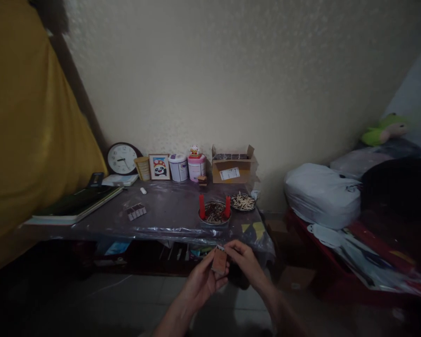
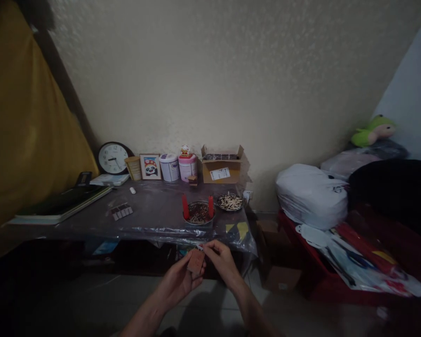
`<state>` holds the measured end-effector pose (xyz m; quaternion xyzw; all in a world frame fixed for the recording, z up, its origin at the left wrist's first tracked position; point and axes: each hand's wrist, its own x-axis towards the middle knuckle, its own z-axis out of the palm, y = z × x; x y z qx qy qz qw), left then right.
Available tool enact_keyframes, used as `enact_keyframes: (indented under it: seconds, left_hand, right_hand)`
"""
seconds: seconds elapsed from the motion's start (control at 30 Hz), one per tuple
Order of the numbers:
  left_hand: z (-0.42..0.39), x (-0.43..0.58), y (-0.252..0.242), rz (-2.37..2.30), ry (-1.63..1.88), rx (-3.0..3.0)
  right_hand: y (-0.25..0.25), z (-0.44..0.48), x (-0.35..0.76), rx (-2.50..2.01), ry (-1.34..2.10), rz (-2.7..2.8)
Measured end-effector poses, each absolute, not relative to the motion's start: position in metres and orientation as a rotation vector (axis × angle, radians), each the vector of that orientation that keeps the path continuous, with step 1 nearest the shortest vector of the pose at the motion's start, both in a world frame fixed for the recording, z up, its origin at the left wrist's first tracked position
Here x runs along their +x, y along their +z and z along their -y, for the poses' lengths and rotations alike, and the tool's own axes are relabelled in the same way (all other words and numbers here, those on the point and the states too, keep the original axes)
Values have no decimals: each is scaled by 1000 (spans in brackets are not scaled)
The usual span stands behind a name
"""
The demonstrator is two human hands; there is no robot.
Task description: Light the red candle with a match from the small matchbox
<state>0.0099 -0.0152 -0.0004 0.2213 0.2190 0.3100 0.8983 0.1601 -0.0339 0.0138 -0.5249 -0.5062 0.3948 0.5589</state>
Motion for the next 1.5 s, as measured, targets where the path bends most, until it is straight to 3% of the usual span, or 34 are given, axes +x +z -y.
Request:
enact_keyframes:
  seconds: [0.43,0.7,1.5]
  left_hand:
    - [14,9,-6,-454,626,471]
    - [12,10,-7,-541,584,496]
    - [9,9,-7,-721,487,587]
  right_hand:
    - [3,30,164,-1318,797,1242]
    - [10,42,167,-1351,429,1769]
    - [9,47,173,-1365,463,2023]
